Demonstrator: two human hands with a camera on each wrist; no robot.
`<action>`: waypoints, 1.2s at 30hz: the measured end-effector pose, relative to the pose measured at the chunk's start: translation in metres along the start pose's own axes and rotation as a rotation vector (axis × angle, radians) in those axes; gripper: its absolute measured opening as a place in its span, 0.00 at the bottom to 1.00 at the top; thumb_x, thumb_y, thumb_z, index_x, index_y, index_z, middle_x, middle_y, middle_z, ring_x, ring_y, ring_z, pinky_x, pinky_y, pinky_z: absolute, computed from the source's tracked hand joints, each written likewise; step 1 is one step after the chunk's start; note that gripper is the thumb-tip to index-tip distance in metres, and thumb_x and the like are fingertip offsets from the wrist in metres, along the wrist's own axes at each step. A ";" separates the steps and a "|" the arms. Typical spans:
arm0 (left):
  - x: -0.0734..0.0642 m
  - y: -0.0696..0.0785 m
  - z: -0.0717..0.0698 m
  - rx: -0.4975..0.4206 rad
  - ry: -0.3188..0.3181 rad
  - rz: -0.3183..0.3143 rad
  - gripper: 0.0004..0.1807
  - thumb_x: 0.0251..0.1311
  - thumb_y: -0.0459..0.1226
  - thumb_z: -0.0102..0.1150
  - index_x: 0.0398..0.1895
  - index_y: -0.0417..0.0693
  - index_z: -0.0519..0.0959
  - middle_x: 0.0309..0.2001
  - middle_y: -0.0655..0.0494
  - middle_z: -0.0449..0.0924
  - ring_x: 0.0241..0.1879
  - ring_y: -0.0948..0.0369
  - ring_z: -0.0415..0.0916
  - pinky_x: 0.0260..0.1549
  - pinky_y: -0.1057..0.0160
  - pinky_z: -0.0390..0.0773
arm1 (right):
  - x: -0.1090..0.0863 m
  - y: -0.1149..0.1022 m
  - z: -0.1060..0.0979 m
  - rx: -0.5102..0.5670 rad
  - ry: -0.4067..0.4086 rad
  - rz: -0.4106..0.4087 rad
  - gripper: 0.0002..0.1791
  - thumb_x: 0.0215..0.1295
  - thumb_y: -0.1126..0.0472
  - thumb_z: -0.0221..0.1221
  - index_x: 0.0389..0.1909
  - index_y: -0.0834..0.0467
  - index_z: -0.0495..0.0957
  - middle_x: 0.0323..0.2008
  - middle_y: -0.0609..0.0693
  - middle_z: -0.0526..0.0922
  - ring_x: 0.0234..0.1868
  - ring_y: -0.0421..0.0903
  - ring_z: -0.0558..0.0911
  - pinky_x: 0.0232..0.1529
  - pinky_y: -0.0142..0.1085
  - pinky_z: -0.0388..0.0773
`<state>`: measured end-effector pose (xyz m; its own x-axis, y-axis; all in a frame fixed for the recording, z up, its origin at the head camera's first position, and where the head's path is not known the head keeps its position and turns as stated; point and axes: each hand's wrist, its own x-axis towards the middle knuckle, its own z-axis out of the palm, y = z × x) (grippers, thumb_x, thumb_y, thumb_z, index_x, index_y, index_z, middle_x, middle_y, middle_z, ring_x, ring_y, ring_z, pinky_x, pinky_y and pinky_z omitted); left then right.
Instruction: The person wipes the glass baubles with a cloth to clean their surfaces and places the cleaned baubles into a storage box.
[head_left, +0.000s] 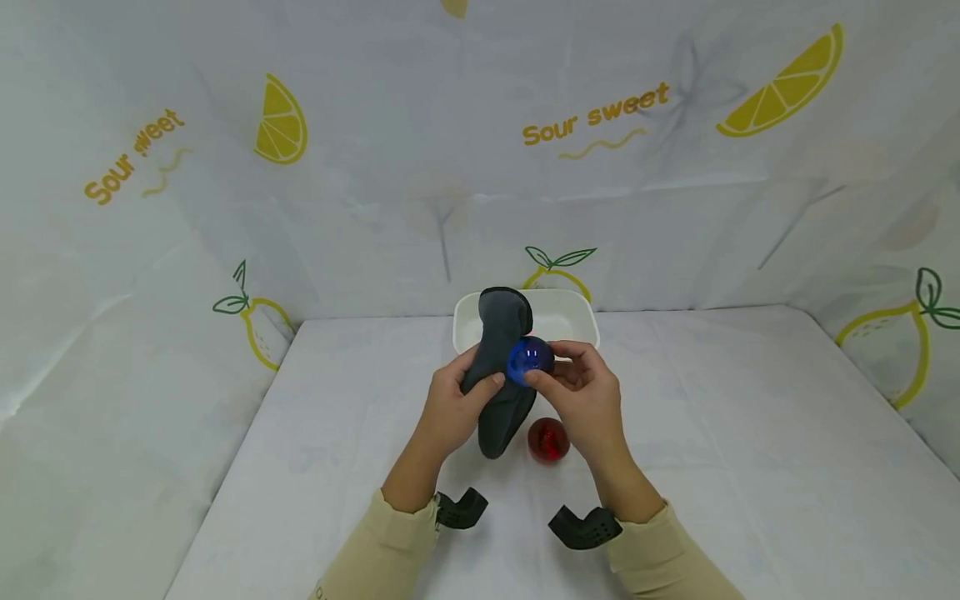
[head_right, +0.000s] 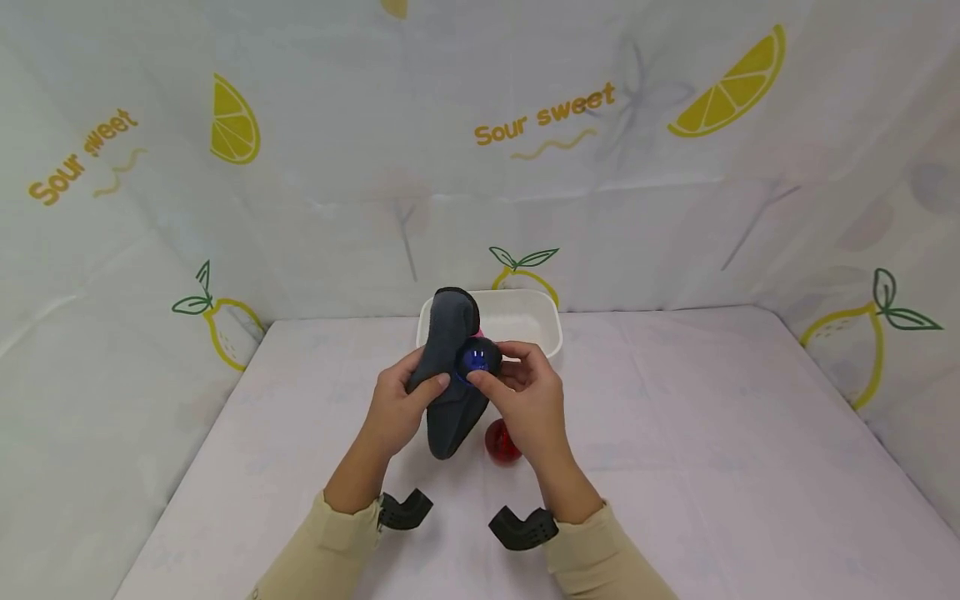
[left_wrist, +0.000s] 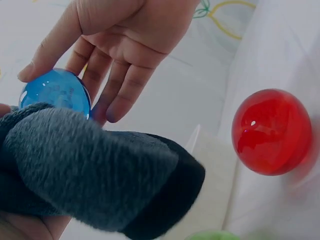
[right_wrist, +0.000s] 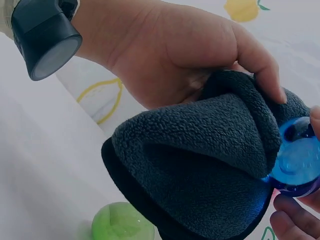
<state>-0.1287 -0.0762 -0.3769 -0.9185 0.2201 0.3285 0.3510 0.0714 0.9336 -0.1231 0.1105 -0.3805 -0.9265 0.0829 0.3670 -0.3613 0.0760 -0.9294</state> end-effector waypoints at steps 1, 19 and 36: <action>0.000 -0.001 0.000 -0.005 -0.009 0.003 0.24 0.69 0.36 0.52 0.68 0.46 0.71 0.60 0.47 0.79 0.58 0.54 0.77 0.56 0.53 0.78 | 0.000 0.000 0.000 -0.012 0.010 0.003 0.24 0.57 0.65 0.70 0.53 0.65 0.74 0.50 0.58 0.82 0.42 0.40 0.84 0.44 0.28 0.82; -0.001 -0.001 -0.003 -0.009 -0.014 0.068 0.24 0.71 0.37 0.53 0.68 0.41 0.70 0.60 0.43 0.78 0.55 0.53 0.80 0.52 0.61 0.80 | -0.001 -0.002 0.001 0.016 -0.050 0.004 0.29 0.60 0.66 0.67 0.64 0.61 0.72 0.58 0.55 0.77 0.52 0.41 0.80 0.51 0.28 0.79; 0.001 -0.001 -0.004 -0.033 -0.028 0.085 0.24 0.69 0.33 0.55 0.67 0.40 0.70 0.60 0.42 0.78 0.55 0.52 0.80 0.52 0.60 0.80 | 0.002 -0.003 -0.006 -0.125 -0.103 -0.013 0.23 0.63 0.60 0.66 0.58 0.60 0.77 0.43 0.56 0.82 0.40 0.43 0.79 0.42 0.26 0.81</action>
<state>-0.1303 -0.0798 -0.3767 -0.8799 0.2509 0.4034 0.4212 0.0191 0.9068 -0.1230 0.1159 -0.3770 -0.9301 -0.0210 0.3666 -0.3632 0.2002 -0.9100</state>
